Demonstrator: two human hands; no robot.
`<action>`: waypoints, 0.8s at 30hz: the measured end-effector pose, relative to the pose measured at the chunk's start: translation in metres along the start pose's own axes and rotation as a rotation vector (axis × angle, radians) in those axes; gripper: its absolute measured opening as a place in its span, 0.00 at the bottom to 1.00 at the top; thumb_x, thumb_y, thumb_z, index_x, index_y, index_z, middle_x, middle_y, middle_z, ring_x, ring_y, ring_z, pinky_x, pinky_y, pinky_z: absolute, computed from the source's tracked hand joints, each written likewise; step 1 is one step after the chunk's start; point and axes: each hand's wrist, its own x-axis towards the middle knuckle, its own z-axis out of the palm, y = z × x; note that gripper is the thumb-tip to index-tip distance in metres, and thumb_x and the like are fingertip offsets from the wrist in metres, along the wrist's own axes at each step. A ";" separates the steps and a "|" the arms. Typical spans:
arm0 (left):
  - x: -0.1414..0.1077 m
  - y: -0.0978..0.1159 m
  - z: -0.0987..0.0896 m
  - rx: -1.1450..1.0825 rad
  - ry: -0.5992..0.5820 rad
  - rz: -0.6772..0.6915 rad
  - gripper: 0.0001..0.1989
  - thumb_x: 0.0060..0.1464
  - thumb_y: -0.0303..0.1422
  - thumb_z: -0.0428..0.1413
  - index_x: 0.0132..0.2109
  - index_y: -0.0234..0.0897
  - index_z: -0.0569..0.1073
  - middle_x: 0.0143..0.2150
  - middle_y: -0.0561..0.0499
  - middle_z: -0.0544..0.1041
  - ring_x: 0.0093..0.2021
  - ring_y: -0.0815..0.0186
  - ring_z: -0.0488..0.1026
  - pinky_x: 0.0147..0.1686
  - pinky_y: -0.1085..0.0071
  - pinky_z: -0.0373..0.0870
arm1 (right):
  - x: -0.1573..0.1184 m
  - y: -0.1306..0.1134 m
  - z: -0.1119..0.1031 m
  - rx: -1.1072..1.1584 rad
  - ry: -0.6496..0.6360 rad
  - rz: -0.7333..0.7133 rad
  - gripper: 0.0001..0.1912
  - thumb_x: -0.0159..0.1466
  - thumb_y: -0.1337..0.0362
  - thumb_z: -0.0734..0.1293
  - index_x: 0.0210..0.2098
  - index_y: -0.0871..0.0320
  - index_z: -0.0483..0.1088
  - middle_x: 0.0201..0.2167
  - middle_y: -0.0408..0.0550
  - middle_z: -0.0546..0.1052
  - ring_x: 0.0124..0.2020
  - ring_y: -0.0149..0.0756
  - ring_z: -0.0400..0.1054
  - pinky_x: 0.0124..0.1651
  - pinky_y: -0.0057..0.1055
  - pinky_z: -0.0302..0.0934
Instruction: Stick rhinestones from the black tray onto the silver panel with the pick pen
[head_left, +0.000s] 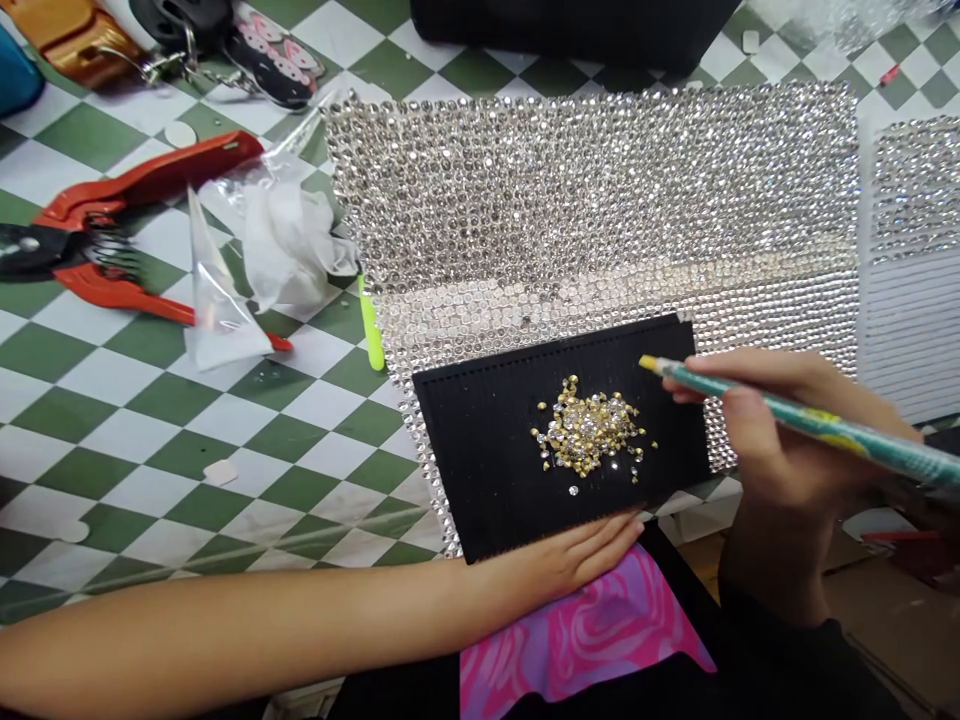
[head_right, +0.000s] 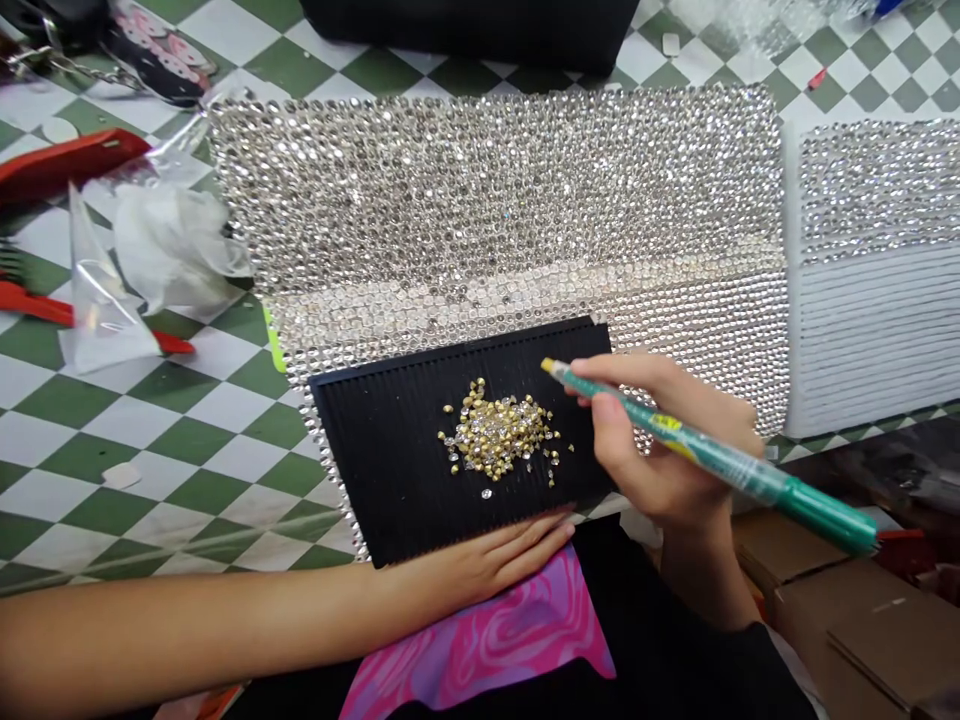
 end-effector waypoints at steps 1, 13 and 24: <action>0.000 0.000 0.000 0.015 -0.005 0.004 0.29 0.64 0.28 0.37 0.71 0.33 0.52 0.73 0.48 0.55 0.71 0.70 0.54 0.71 0.71 0.50 | -0.003 -0.002 -0.001 -0.017 -0.033 -0.042 0.15 0.60 0.72 0.67 0.41 0.48 0.78 0.32 0.39 0.81 0.29 0.35 0.76 0.29 0.34 0.71; 0.002 -0.003 -0.007 0.052 -0.073 0.006 0.29 0.66 0.27 0.36 0.72 0.40 0.51 0.74 0.53 0.53 0.72 0.73 0.52 0.71 0.74 0.49 | -0.008 -0.002 0.010 0.082 -0.100 -0.122 0.15 0.59 0.74 0.65 0.41 0.51 0.76 0.31 0.38 0.79 0.29 0.30 0.73 0.28 0.28 0.67; 0.001 0.001 0.001 0.022 0.022 -0.018 0.30 0.63 0.27 0.38 0.71 0.32 0.53 0.73 0.47 0.55 0.71 0.67 0.54 0.73 0.63 0.47 | -0.011 -0.002 0.009 0.091 -0.119 -0.120 0.14 0.60 0.74 0.65 0.40 0.54 0.76 0.31 0.40 0.79 0.30 0.32 0.74 0.30 0.29 0.68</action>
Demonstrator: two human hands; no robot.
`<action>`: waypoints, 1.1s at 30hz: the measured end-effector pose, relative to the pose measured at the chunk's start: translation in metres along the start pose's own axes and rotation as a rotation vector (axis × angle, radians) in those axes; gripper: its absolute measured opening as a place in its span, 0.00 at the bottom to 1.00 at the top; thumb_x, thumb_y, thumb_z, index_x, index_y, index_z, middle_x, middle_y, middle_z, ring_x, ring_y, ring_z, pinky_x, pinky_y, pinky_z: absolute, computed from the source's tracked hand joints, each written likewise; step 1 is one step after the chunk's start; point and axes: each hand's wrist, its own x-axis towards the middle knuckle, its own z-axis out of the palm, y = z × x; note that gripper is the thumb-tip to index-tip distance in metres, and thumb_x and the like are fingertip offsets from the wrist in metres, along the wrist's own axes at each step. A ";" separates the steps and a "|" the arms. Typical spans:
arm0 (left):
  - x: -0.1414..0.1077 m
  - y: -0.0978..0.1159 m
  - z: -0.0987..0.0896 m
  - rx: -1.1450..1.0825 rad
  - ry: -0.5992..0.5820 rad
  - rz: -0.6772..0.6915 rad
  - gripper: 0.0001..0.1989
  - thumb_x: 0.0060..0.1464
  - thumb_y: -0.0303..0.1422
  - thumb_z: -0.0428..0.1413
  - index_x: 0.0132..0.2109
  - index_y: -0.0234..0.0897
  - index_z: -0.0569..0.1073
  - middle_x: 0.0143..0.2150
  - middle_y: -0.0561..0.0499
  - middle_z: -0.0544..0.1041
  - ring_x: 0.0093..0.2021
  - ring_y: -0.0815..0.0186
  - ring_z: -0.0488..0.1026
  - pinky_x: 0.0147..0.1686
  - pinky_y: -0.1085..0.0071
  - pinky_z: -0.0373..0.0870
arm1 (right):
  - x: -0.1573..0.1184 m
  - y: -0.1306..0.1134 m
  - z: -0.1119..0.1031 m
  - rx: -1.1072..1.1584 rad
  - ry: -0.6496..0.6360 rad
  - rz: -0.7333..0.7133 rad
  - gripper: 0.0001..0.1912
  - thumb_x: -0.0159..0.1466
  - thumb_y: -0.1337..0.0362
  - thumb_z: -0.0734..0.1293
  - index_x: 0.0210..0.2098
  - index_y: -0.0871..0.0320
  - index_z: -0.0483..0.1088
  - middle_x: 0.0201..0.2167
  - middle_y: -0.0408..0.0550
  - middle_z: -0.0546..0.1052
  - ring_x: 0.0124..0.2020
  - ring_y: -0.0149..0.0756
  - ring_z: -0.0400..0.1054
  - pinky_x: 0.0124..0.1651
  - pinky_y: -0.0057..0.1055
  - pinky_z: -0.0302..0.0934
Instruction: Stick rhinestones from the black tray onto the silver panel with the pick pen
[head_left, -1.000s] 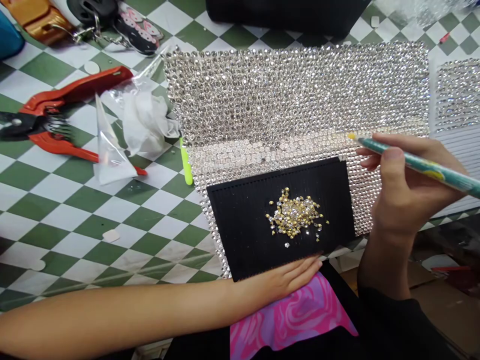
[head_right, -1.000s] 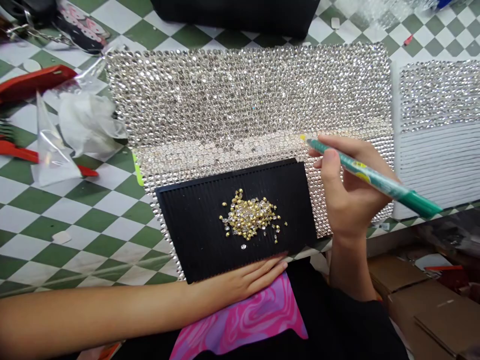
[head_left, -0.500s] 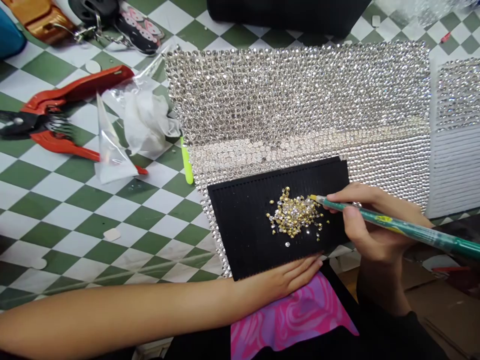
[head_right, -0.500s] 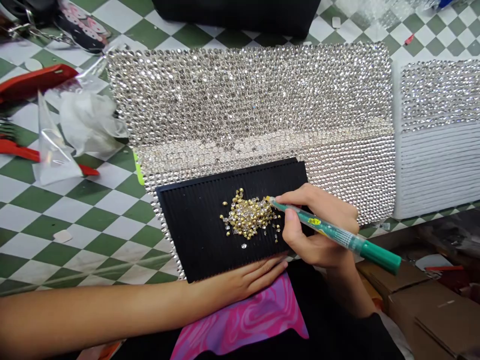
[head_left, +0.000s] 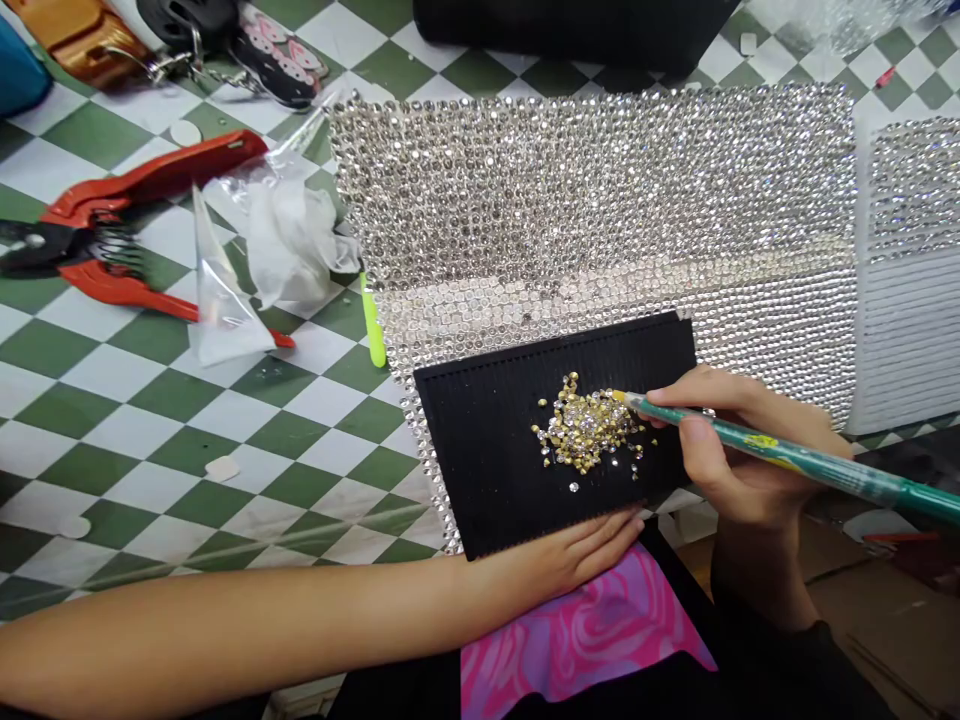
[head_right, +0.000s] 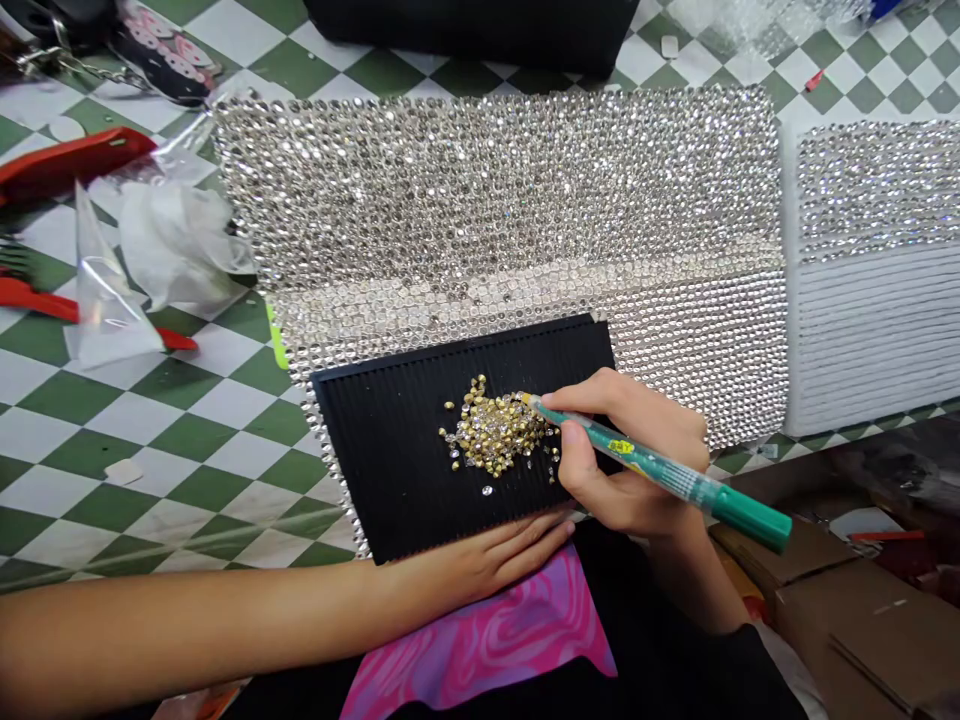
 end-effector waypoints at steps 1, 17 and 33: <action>0.000 0.000 0.001 -0.007 0.013 -0.004 0.30 0.62 0.27 0.39 0.71 0.32 0.54 0.73 0.46 0.56 0.71 0.66 0.55 0.73 0.63 0.47 | 0.000 0.000 0.000 -0.002 -0.010 -0.006 0.13 0.60 0.74 0.65 0.40 0.54 0.76 0.31 0.40 0.79 0.29 0.31 0.74 0.29 0.29 0.67; 0.000 -0.006 -0.007 0.080 -0.150 0.103 0.30 0.64 0.27 0.33 0.73 0.31 0.46 0.75 0.46 0.48 0.73 0.70 0.48 0.71 0.74 0.48 | 0.039 0.022 -0.006 -0.025 0.332 0.142 0.13 0.64 0.71 0.65 0.37 0.49 0.79 0.31 0.44 0.77 0.29 0.36 0.75 0.29 0.38 0.72; -0.002 0.012 0.010 -0.060 0.029 -0.049 0.31 0.61 0.25 0.38 0.71 0.31 0.52 0.73 0.47 0.55 0.71 0.70 0.54 0.72 0.69 0.47 | 0.054 0.047 0.001 0.089 0.284 0.068 0.05 0.65 0.70 0.67 0.38 0.61 0.76 0.31 0.45 0.76 0.28 0.28 0.74 0.31 0.27 0.71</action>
